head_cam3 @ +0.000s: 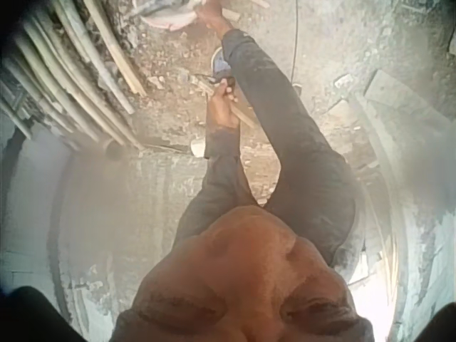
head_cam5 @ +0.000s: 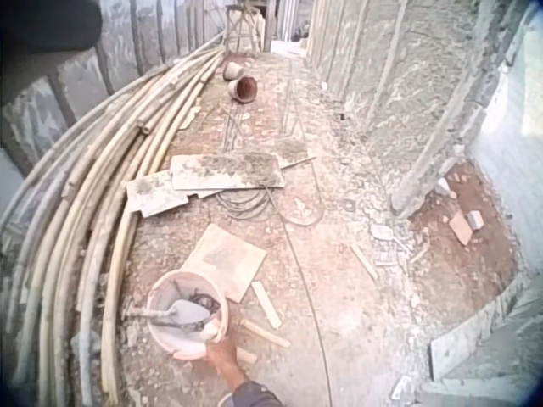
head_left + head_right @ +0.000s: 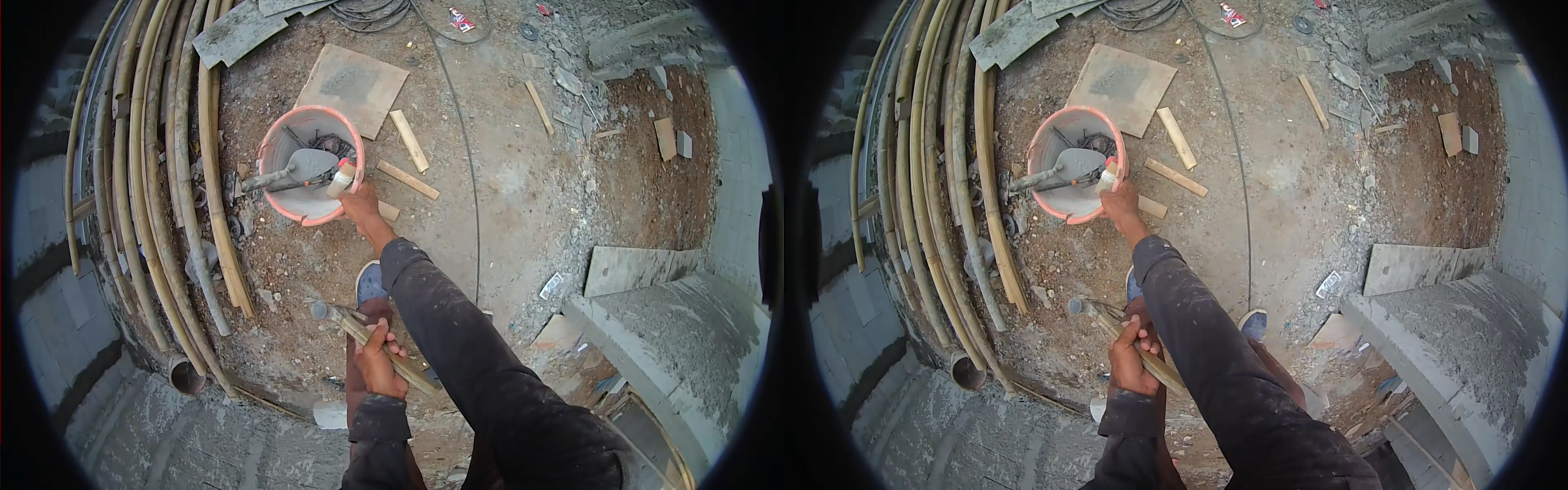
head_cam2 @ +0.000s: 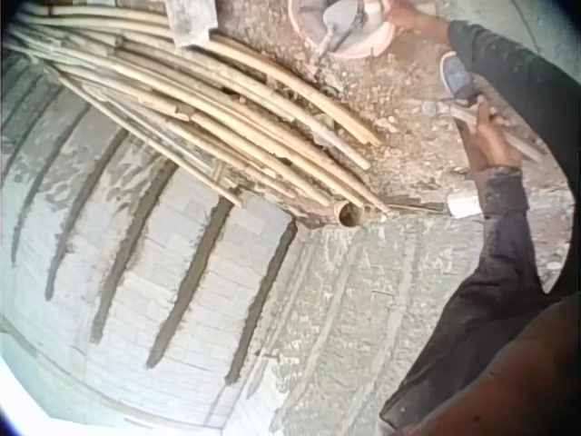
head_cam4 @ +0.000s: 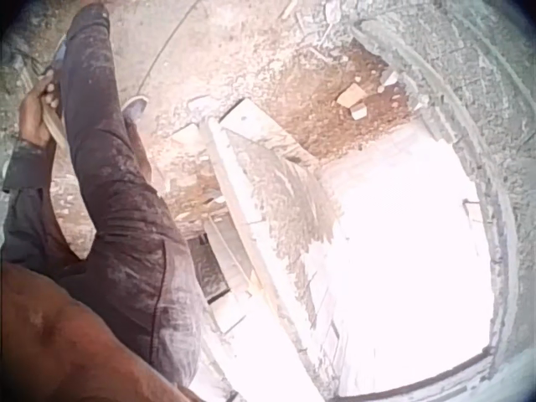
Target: The person holds a small wooden tube and a nail against a concrete wall. They use a hammer to drive the nail through the tube and into the wall.
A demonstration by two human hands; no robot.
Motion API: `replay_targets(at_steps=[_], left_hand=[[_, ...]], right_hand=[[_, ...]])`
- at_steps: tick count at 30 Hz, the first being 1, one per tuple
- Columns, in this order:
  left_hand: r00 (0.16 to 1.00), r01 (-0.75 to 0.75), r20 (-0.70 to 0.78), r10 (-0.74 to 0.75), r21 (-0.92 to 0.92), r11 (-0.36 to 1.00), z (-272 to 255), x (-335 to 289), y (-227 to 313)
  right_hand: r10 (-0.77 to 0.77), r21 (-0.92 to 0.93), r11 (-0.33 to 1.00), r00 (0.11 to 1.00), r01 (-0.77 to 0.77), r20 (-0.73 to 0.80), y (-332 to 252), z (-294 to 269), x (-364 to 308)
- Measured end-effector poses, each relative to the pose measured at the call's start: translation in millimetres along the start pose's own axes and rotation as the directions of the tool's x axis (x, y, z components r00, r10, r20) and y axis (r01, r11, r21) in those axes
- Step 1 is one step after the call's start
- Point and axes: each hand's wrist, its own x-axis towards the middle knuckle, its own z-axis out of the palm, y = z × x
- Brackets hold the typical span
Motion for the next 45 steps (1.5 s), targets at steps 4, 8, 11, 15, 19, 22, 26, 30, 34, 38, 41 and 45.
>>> replay_targets(at_steps=[4,8,11,15,19,22,26,30,34,38,41,45], left_hand=[[0.988,-0.120,-0.097,0.122,0.030,0.992,4.1,0.6,3.8],[0.981,-0.138,-0.132,0.144,0.057,0.989,15.6,-0.1,5.0],[0.981,-0.147,-0.107,0.161,0.126,0.981,12.4,5.7,7.8],[0.991,-0.114,-0.056,0.125,0.176,0.978,31.1,0.3,9.1],[0.993,-0.065,-0.081,0.083,0.206,0.976,32.6,-5.0,20.9],[0.996,-0.040,-0.070,0.055,0.202,0.979,38.4,-5.5,27.3],[0.995,-0.048,-0.080,0.066,0.216,0.975,39.0,-4.9,34.9],[0.997,-0.011,-0.078,0.030,0.232,0.973,42.7,-1.0,35.9],[0.998,-0.032,-0.054,0.046,0.238,0.971,37.9,0.5,36.0],[0.999,-0.009,-0.027,0.017,0.272,0.962,43.6,-1.9,38.1],[0.998,-0.046,-0.040,0.058,0.261,0.964,41.6,2.7,39.8],[0.994,-0.043,-0.082,0.067,0.266,0.963,40.6,0.8,48.1]], right_hand=[[-0.031,0.119,0.992,0.998,0.036,-0.046,41.8,-0.5,-52.8],[0.112,0.116,0.986,0.989,-0.123,0.096,84.6,-45.1,-97.8],[0.134,0.012,0.988,0.894,-0.153,0.428,114.2,-81.7,-114.3],[-0.227,-0.570,0.777,0.963,0.269,0.145,157.9,-163.1,-55.7],[-0.516,-0.747,0.629,0.835,0.218,-0.191,117.8,-151.1,5.6],[-0.504,-0.901,0.411,0.858,0.138,-0.099,96.7,-148.7,43.7],[-0.480,-0.959,0.281,0.870,0.032,-0.111,99.6,-126.8,60.4],[-0.516,-0.960,0.280,0.843,0.003,-0.149,120.4,-133.8,55.3],[-0.400,-0.944,0.326,0.896,-0.057,-0.192,99.8,-139.9,54.1],[-0.428,-0.965,0.260,0.900,0.036,-0.082,100.3,-151.2,67.6],[-0.434,-0.938,0.328,0.900,0.114,-0.043,90.2,-134.1,62.9],[-0.560,-0.884,0.426,0.824,0.193,-0.090,49.9,-114.3,62.5]])
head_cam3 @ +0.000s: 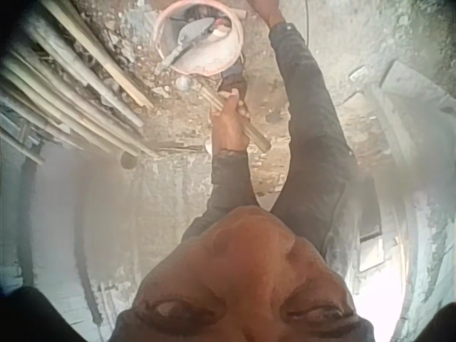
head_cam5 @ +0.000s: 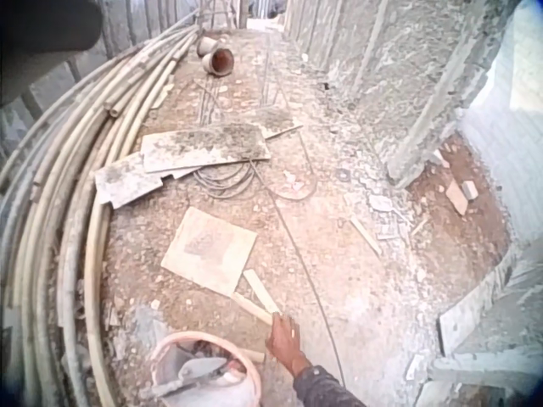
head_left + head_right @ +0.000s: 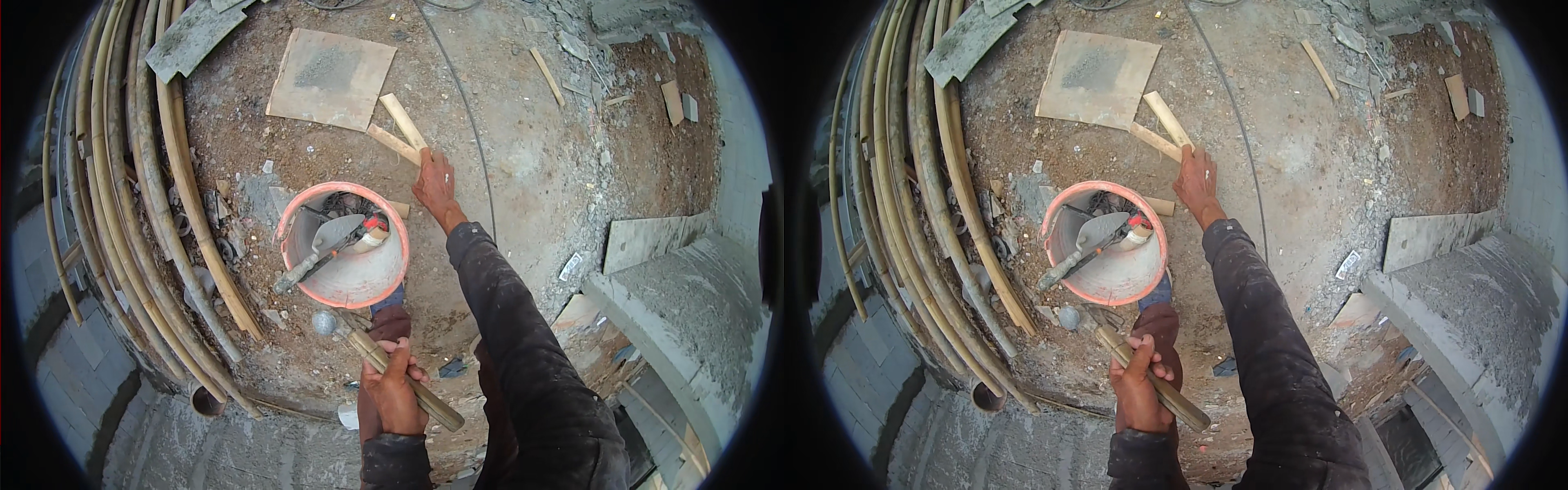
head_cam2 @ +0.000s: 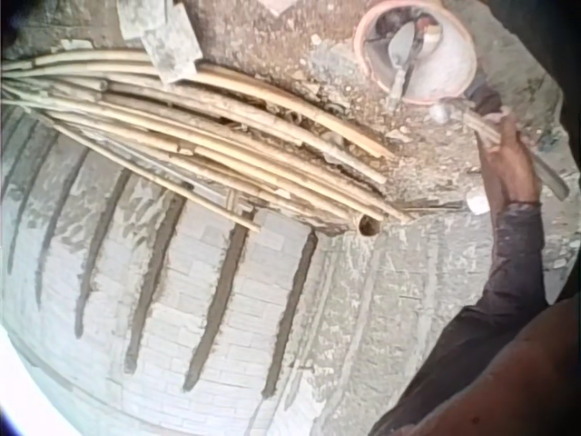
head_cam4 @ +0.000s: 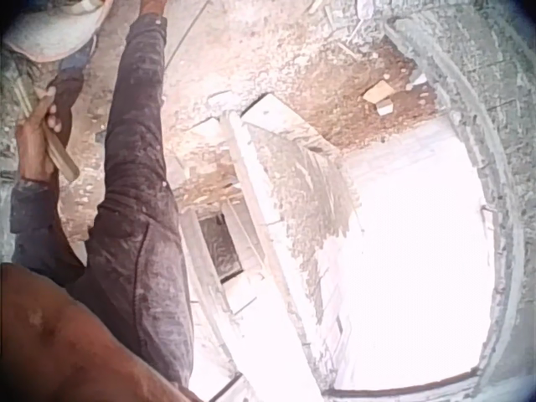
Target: The person holds a small wooden tube and a nail against a concrete wall. They use a hammer to drive the nail through the tube and into the wall.
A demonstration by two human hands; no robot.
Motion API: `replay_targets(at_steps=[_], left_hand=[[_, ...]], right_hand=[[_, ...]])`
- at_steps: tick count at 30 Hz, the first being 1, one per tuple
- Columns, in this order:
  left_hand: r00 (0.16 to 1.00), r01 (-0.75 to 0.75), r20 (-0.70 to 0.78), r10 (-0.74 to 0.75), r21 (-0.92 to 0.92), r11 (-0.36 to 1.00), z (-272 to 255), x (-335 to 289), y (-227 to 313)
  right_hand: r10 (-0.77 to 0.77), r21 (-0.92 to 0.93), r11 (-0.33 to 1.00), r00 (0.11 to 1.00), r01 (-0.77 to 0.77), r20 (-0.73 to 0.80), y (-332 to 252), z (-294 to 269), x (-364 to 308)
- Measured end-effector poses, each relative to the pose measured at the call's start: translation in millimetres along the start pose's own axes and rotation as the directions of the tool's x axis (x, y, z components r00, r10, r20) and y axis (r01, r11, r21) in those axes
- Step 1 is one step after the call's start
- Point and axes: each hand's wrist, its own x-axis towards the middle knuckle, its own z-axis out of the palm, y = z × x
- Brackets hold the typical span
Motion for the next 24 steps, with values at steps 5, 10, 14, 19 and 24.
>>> replay_targets(at_steps=[5,10,14,19,24], left_hand=[[0.996,0.013,0.091,-0.014,0.014,1.000,16.7,-4.2,0.0],[0.994,-0.025,0.104,0.028,-0.033,0.999,32.4,9.6,-3.9],[0.988,-0.103,0.125,0.096,0.053,0.993,63.7,34.6,-11.4],[0.950,-0.210,0.259,0.174,0.119,0.970,116.8,42.0,-26.8],[0.892,-0.191,0.432,0.134,0.091,0.977,149.6,29.1,-17.8]], right_hand=[[0.202,0.171,0.969,0.973,-0.181,-0.115,43.3,-6.2,44.1],[0.337,0.309,0.888,0.939,-0.342,0.072,15.1,-41.8,-10.5],[0.384,0.232,0.882,0.911,-0.410,0.147,64.6,-134.3,-92.2],[0.398,0.153,0.910,0.915,-0.385,-0.065,218.1,-215.7,-74.0],[0.293,0.135,0.955,0.915,-0.265,-0.276,329.1,-213.7,42.6]])
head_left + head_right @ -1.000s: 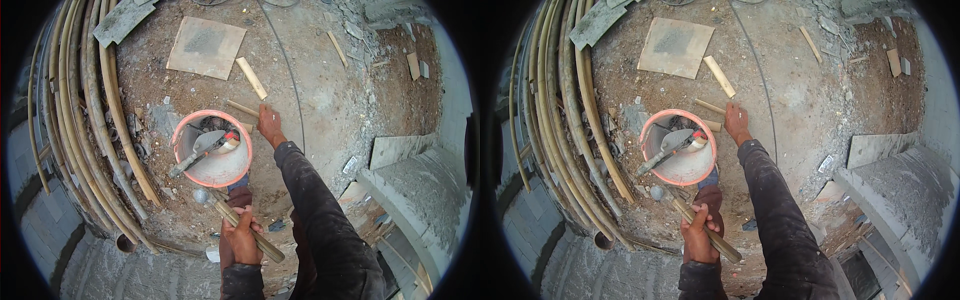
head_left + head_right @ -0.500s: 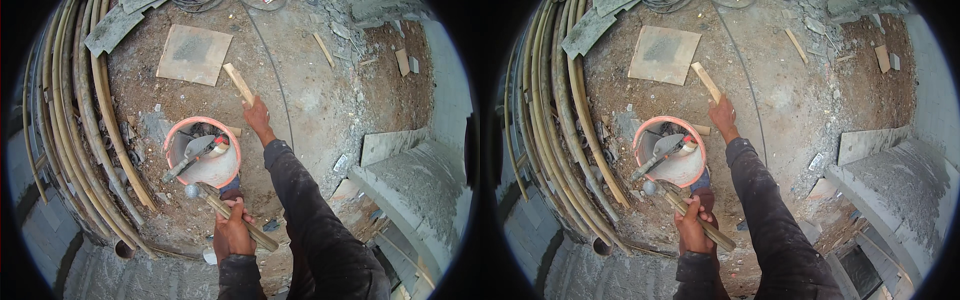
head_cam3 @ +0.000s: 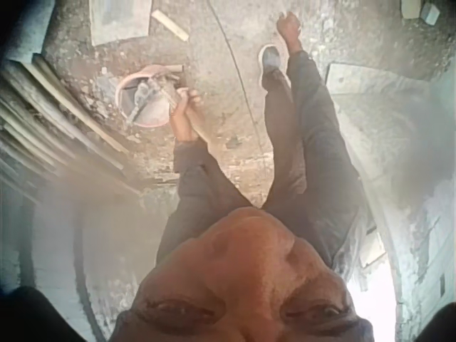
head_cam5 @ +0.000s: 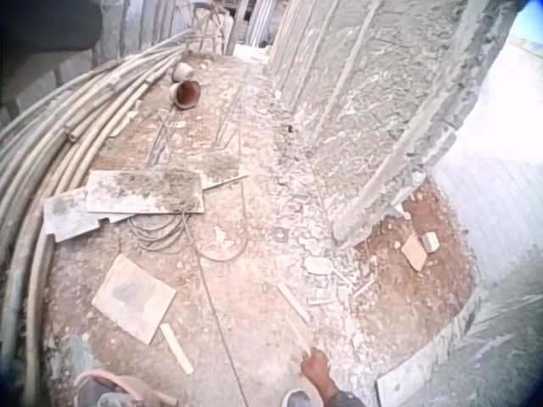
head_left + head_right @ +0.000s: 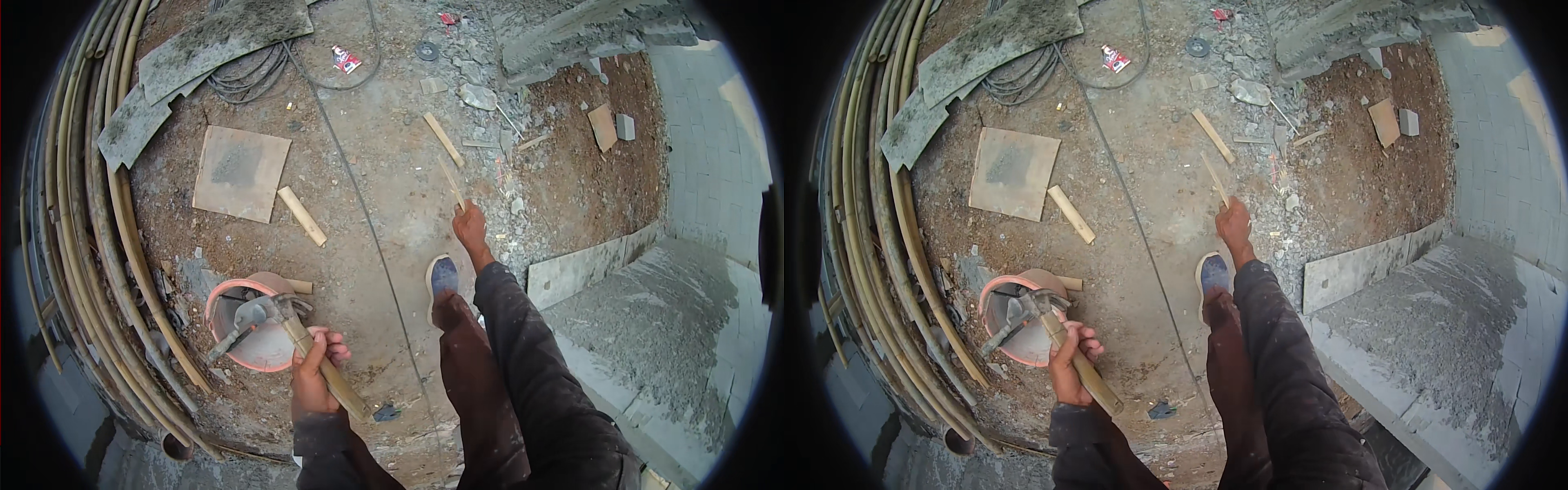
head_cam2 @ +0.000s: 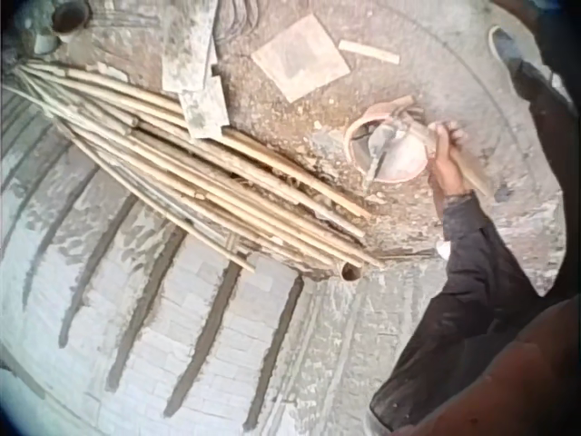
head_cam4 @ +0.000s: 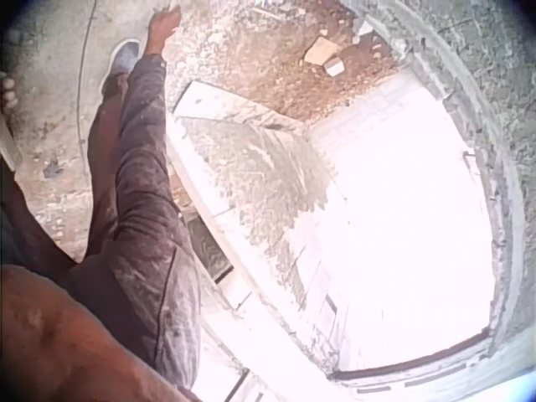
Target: The person holds a small wooden tube and a nail against a concrete wall. They use a hammer to drive the nail through the tube and into the wall.
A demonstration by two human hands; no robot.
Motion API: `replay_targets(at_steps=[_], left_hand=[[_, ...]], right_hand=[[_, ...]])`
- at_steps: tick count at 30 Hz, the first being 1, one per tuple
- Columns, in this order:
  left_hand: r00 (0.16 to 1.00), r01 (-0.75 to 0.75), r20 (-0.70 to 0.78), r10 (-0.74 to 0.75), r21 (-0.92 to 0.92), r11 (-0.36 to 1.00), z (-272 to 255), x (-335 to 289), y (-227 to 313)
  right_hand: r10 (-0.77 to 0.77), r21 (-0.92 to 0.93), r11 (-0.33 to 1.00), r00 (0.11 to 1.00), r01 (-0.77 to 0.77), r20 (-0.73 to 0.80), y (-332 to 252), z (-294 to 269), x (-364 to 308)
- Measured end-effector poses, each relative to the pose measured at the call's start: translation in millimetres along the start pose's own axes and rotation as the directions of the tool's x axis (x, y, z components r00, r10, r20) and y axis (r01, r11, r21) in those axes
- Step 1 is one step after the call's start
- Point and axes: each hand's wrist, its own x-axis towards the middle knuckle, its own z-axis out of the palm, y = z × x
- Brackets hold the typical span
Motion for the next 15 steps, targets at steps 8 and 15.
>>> replay_targets(at_steps=[8,15], left_hand=[[0.995,-0.098,-0.052,0.091,-0.149,0.984,4.0,-46.0,-13.2],[0.985,-0.165,-0.101,0.143,-0.257,0.952,13.4,-46.8,-14.7]], right_hand=[[-0.130,0.000,0.991,0.986,0.130,0.109,47.2,87.9,156.3],[-0.050,-0.310,0.945,0.984,0.103,0.173,57.6,132.1,182.9]])
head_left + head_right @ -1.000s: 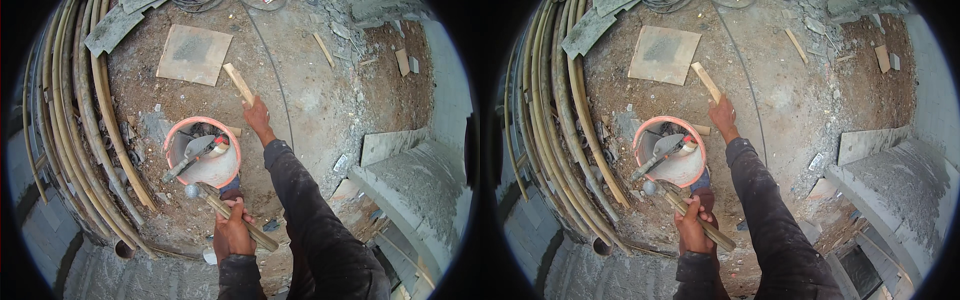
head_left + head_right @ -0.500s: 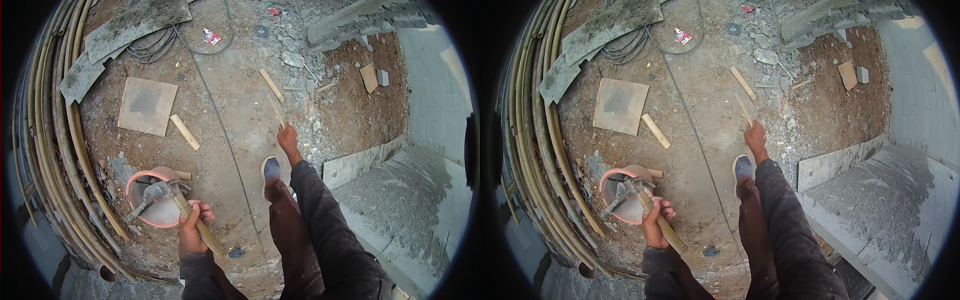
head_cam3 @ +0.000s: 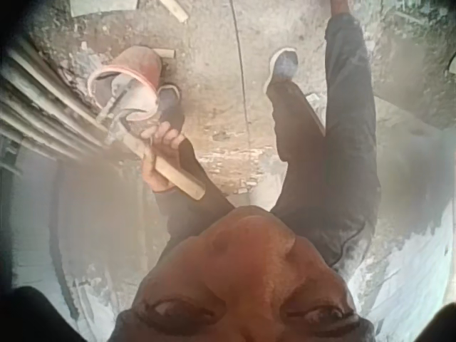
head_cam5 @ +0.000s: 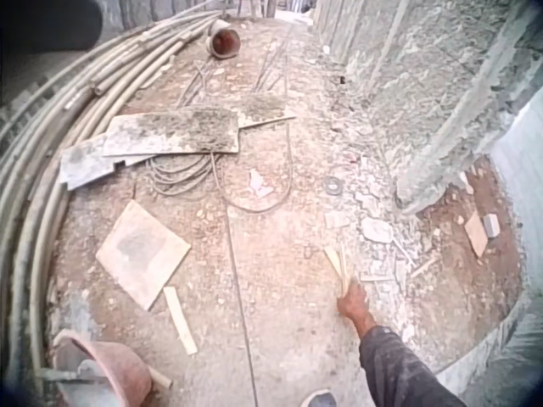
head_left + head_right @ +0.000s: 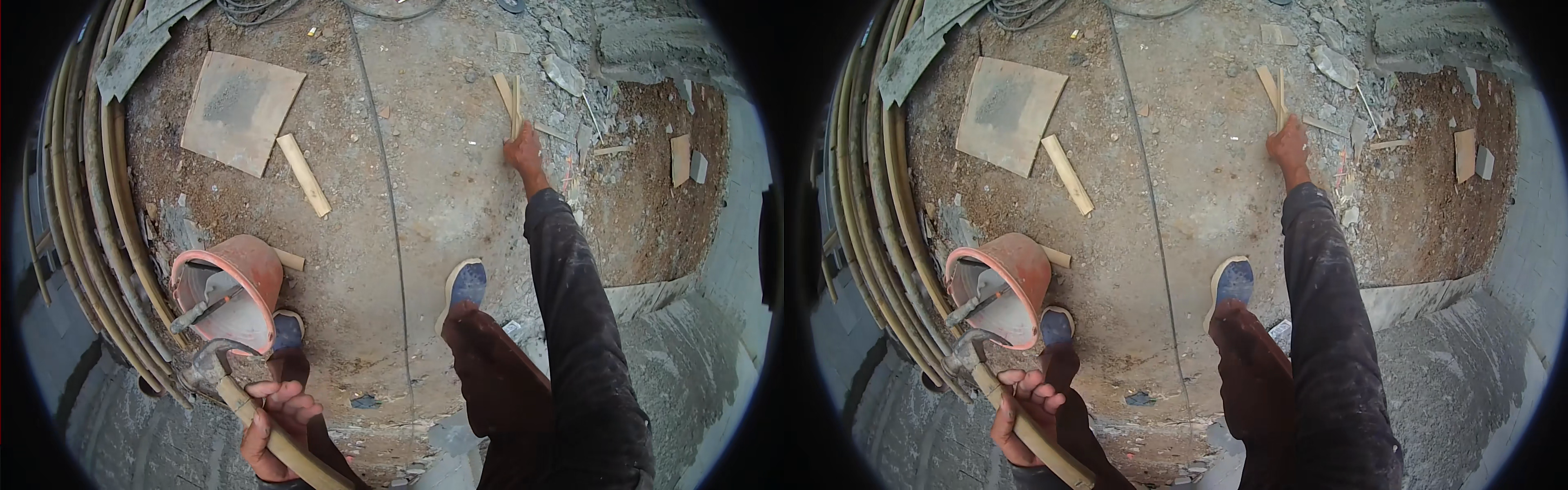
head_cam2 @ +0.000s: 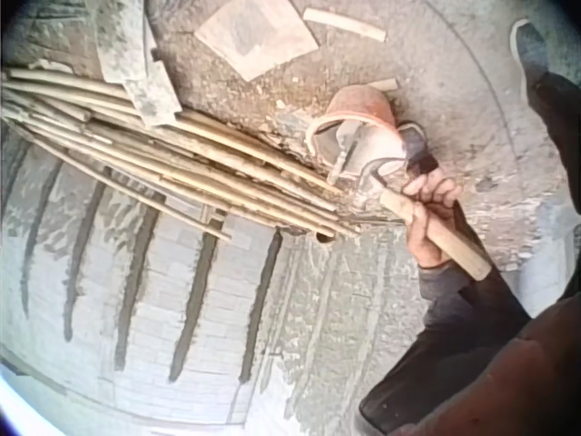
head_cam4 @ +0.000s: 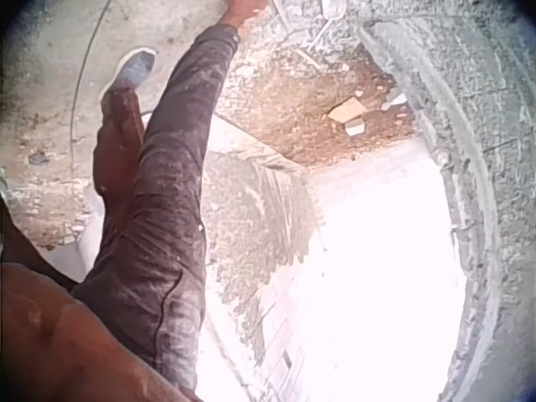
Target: The person holds a small wooden tube and a nail against a concrete wall. They use a hammer to drive the nail through the tube and into the wall.
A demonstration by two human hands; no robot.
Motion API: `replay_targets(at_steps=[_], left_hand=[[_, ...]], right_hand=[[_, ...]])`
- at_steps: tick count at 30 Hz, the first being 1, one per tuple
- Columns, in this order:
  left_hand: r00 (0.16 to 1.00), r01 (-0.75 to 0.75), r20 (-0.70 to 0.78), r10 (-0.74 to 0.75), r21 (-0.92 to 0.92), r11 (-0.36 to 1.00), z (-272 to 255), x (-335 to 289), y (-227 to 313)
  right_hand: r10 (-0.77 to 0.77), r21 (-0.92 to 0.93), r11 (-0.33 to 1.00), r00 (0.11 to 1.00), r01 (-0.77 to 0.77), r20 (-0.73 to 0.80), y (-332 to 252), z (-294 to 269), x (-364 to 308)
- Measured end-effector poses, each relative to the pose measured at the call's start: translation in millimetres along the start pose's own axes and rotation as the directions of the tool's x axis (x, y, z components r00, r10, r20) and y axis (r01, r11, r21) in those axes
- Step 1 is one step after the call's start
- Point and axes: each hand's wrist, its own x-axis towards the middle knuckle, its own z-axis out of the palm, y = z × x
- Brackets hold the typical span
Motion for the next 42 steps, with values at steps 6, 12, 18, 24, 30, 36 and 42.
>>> replay_targets(at_steps=[6,12,18,24,30,36,42], left_hand=[[1.000,0.023,0.022,-0.022,-0.046,0.999,12.5,7.2,-24.2],[0.996,0.090,-0.026,-0.090,-0.005,0.996,15.5,24.9,-27.1],[0.995,0.075,-0.054,-0.086,-0.170,0.983,-24.4,18.2,-32.3],[0.993,0.069,-0.052,-0.104,-0.461,0.885,-65.4,-7.7,13.3],[0.987,-0.112,-0.162,0.015,-0.604,0.789,-122.8,-15.9,54.0],[0.980,-0.192,-0.177,0.094,-0.700,0.688,-162.4,-11.4,72.9],[0.996,-0.081,-0.091,0.016,-0.777,0.625,-177.8,-13.4,90.2]], right_hand=[[-0.123,0.174,0.974,0.982,0.147,-0.142,1.9,-12.1,-59.2],[-0.233,0.665,0.615,0.708,-0.423,0.666,-97.7,-123.2,-231.0],[-0.625,0.512,0.545,0.086,-0.663,0.776,-203.9,-256.4,-370.5],[-0.686,0.570,0.684,-0.135,-0.454,0.715,-283.6,-261.8,-445.8],[-0.620,0.612,0.780,-0.297,-0.132,0.726,-361.5,-263.2,-457.0],[-0.526,0.423,0.839,-0.311,-0.342,0.792,-408.9,-237.3,-458.7],[-0.472,0.520,0.853,0.364,-0.039,0.803,-427.1,-114.7,-435.9]])
